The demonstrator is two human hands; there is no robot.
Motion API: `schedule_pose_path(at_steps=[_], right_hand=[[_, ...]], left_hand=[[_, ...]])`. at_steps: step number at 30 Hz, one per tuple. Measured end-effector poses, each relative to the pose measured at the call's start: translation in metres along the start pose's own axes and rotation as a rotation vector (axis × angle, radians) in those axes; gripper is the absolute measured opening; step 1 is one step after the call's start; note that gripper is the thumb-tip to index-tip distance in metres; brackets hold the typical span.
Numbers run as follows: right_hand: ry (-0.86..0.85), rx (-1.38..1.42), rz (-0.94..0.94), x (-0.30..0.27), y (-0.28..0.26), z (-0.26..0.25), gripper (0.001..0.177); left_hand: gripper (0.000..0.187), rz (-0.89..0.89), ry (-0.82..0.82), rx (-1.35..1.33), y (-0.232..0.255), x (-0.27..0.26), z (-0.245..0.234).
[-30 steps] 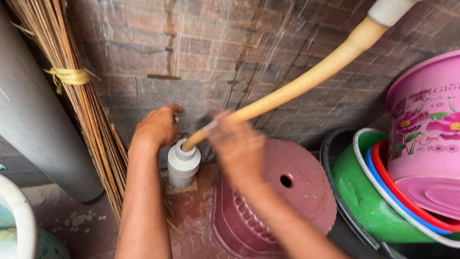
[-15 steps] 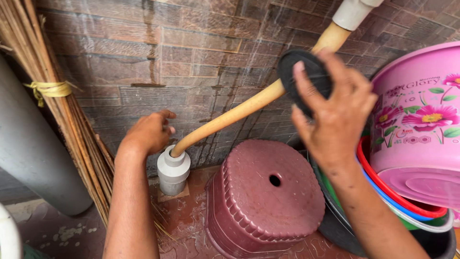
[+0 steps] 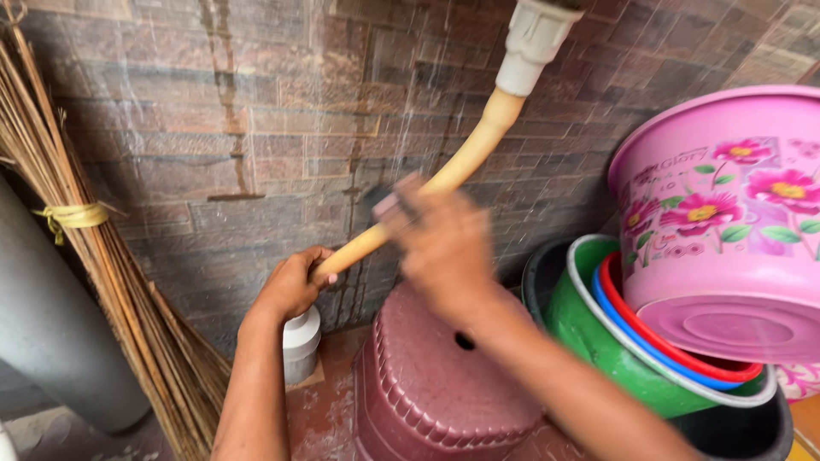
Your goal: The person scrubs the exterior and interior of a white wall-mounted sink using a brush. They then rinse the sink and a small cup under running water from the tap.
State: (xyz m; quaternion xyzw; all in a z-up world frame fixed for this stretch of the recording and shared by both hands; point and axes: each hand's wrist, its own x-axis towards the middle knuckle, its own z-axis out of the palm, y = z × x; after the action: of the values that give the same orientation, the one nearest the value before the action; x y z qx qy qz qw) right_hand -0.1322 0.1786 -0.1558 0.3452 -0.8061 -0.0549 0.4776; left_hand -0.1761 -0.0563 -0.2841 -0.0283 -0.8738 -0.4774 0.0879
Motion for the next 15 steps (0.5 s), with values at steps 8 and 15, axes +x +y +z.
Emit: schedule_pose_path(at_steps=[8, 15], right_hand=[[0.178, -0.224, 0.030, 0.006, 0.070, -0.030, 0.074], [-0.150, -0.009, -0.138, -0.012, -0.061, 0.050, 0.070]], left_hand=[[0.036, 0.015, 0.011, -0.013, 0.005, -0.002, -0.004], [0.032, 0.023, 0.089, 0.051, -0.020, 0.004, 0.013]])
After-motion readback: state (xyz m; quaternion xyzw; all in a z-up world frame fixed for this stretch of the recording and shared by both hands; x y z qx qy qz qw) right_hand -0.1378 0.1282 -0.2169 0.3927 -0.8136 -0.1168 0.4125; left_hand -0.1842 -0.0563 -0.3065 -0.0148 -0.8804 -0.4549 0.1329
